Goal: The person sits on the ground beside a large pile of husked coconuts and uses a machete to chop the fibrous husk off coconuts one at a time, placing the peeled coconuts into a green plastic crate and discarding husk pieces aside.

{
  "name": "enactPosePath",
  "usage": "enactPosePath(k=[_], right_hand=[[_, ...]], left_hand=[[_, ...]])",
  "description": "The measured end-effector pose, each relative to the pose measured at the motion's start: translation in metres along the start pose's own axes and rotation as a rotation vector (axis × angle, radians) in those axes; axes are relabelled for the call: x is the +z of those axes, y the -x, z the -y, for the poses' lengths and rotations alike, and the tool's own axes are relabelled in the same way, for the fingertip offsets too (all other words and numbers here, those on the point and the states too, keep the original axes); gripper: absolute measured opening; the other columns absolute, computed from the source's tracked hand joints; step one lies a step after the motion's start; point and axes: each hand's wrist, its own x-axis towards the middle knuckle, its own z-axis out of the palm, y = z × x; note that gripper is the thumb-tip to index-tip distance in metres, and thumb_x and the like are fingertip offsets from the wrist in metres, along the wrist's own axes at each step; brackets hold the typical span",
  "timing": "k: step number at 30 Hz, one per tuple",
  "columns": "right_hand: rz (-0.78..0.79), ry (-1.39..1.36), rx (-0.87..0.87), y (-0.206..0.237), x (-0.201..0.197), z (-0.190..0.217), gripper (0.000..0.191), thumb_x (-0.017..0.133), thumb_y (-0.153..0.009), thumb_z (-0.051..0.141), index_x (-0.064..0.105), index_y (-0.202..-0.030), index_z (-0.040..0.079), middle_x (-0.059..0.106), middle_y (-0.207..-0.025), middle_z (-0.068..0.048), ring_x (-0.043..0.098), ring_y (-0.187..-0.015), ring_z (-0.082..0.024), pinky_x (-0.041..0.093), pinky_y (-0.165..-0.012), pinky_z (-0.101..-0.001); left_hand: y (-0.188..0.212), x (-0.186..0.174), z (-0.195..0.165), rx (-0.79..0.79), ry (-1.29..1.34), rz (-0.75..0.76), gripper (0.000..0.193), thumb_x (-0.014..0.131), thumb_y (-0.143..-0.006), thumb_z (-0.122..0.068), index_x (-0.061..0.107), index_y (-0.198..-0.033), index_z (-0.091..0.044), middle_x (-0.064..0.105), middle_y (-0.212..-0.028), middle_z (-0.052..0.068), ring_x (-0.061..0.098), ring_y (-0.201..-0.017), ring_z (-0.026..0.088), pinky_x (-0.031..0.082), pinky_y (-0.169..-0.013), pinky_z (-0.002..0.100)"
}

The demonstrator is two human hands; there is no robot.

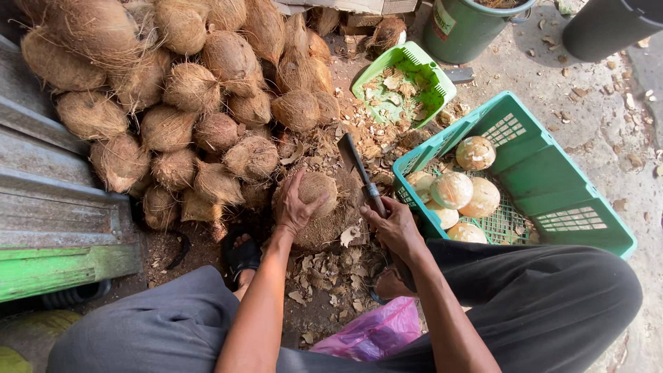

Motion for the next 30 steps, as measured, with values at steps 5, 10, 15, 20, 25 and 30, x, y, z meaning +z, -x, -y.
enactPosePath(k=[5,10,15,20,25,30], right_hand=[[-0.049,0.260,-0.141,0.015,0.003,0.001,0.035,0.073,-0.091,0.038,0.066,-0.099,0.005,0.058,-0.064,-0.001,0.052,-0.056,-0.010,0.044,-0.052,-0.0302],[-0.015,0.169,-0.207,0.010,0.009,-0.011,0.035,0.071,-0.093,0.038,0.065,-0.095,0.004,0.057,-0.066,-0.002,0.052,-0.058,-0.011,0.043,-0.052,-0.0313],[0.032,0.142,-0.184,0.003,0.014,-0.023,0.035,0.070,-0.092,0.040,0.063,-0.094,0.005,0.057,-0.065,-0.002,0.053,-0.056,-0.011,0.043,-0.052,-0.0321],[0.064,0.177,-0.142,-0.011,0.029,-0.040,0.043,0.068,-0.094,0.045,0.060,-0.088,0.003,0.055,-0.065,-0.002,0.053,-0.056,-0.013,0.045,-0.052,-0.0350],[0.024,0.243,-0.114,-0.023,0.041,-0.057,0.042,0.064,-0.096,0.048,0.059,-0.091,0.007,0.053,-0.064,-0.001,0.052,-0.055,-0.014,0.044,-0.052,-0.0371],[-0.006,0.213,-0.146,-0.013,0.038,-0.042,0.044,0.063,-0.100,0.046,0.058,-0.090,0.003,0.051,-0.066,-0.002,0.049,-0.056,-0.014,0.043,-0.051,-0.0372]], left_hand=[[-0.004,-0.018,-0.011,-0.367,0.225,0.066,0.118,0.066,-0.061,-0.085,0.038,-0.149,-0.012,0.061,-0.138,0.020,0.063,-0.124,0.039,0.052,-0.098,0.061],[-0.011,-0.008,-0.010,-0.183,-0.153,-0.092,0.093,0.054,-0.086,-0.075,0.041,-0.157,-0.017,0.057,-0.137,0.023,0.061,-0.119,0.037,0.053,-0.095,0.056],[-0.016,-0.006,0.006,-0.094,-0.163,-0.029,0.080,0.047,-0.096,-0.073,0.051,-0.148,-0.012,0.061,-0.120,0.016,0.060,-0.109,0.031,0.050,-0.095,0.047],[-0.018,-0.004,0.002,-0.235,-0.159,-0.039,0.077,0.048,-0.091,-0.072,0.058,-0.137,-0.010,0.056,-0.114,0.014,0.057,-0.101,0.028,0.051,-0.082,0.047],[-0.016,0.010,-0.013,-0.395,-0.097,-0.220,0.060,0.047,-0.088,-0.071,0.066,-0.103,-0.017,0.056,-0.103,0.011,0.055,-0.094,0.026,0.046,-0.075,0.045],[-0.017,0.020,-0.016,-0.669,0.097,-0.296,0.070,0.036,-0.093,-0.080,0.060,-0.077,-0.015,0.060,-0.086,0.007,0.059,-0.086,0.026,0.043,-0.082,0.042]])
